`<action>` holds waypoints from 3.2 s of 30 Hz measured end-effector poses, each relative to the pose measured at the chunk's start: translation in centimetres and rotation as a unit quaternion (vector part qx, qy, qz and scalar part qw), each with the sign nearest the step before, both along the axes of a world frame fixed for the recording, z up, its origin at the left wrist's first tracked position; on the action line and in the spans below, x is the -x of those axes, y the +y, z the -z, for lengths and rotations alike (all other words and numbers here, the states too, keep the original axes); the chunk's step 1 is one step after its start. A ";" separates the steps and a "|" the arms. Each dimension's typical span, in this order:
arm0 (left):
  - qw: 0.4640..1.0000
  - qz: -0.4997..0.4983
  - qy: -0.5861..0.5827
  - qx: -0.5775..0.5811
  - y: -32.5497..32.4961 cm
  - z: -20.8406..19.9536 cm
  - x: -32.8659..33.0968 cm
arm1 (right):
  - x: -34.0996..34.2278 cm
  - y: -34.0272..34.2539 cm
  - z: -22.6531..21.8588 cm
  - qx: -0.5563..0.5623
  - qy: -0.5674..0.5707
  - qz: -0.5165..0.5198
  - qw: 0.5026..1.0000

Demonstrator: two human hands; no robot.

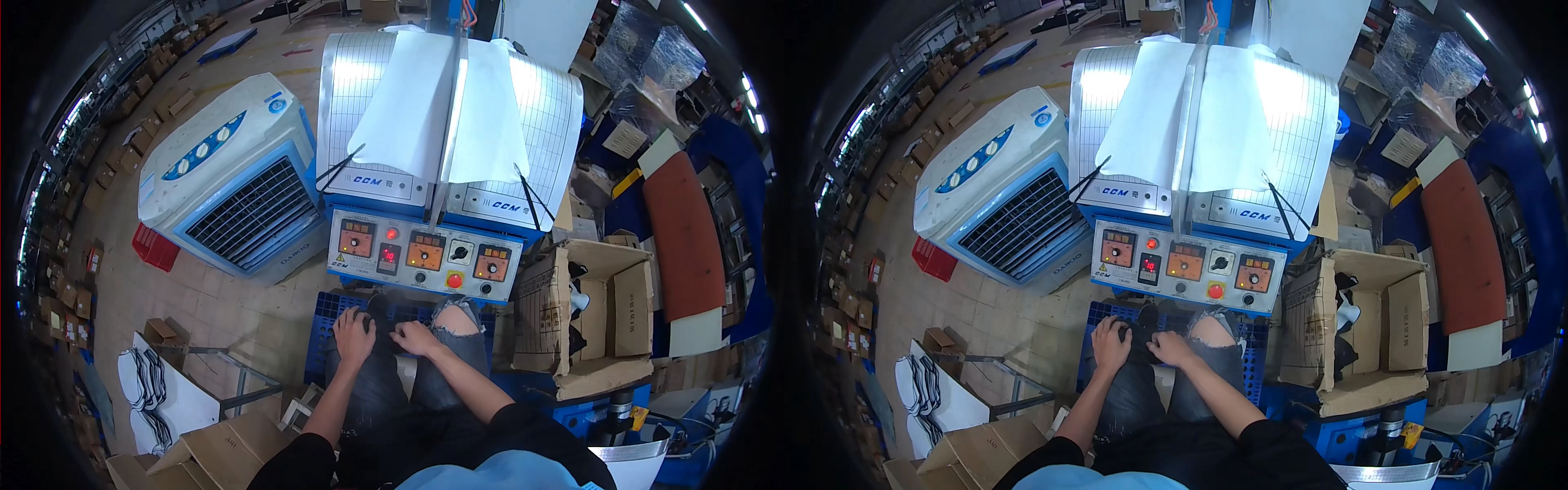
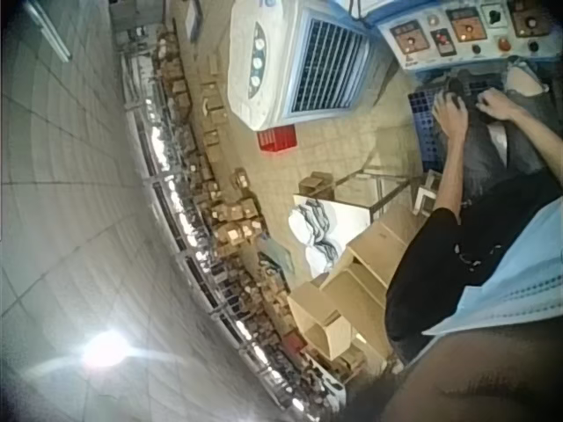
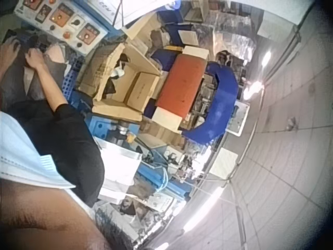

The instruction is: Operator uses a heat molding machine to shape the heels and components of shoe uppers.

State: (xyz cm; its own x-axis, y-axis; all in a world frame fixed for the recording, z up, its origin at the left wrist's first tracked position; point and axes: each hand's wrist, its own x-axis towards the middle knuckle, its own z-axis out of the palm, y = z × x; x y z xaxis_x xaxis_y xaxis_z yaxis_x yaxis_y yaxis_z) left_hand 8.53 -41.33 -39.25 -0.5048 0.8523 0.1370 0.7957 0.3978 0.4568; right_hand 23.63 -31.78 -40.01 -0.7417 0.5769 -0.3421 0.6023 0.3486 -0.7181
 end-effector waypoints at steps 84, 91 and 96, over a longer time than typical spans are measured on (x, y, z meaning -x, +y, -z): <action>0.848 0.283 -0.341 -0.292 33.8 -35.3 4.8 | 1.3 -1.2 1.9 0.013 -0.170 -0.106 0.980; 0.884 0.260 -0.266 -0.284 32.9 -36.0 5.2 | 1.5 -1.4 1.2 0.011 -0.165 -0.115 0.979; 0.883 0.263 -0.239 -0.306 33.5 -35.2 5.2 | 1.5 -1.2 1.7 -0.016 -0.136 -0.103 0.985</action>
State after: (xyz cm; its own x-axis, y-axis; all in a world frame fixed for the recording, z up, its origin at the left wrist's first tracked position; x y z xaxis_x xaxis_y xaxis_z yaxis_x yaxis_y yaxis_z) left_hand 3.35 -7.85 -4.00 -0.1852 0.8266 0.5315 0.4553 -0.4071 0.7918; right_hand 22.14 -32.94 -41.72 -0.7278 0.4373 -0.5283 0.6849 0.5028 -0.5274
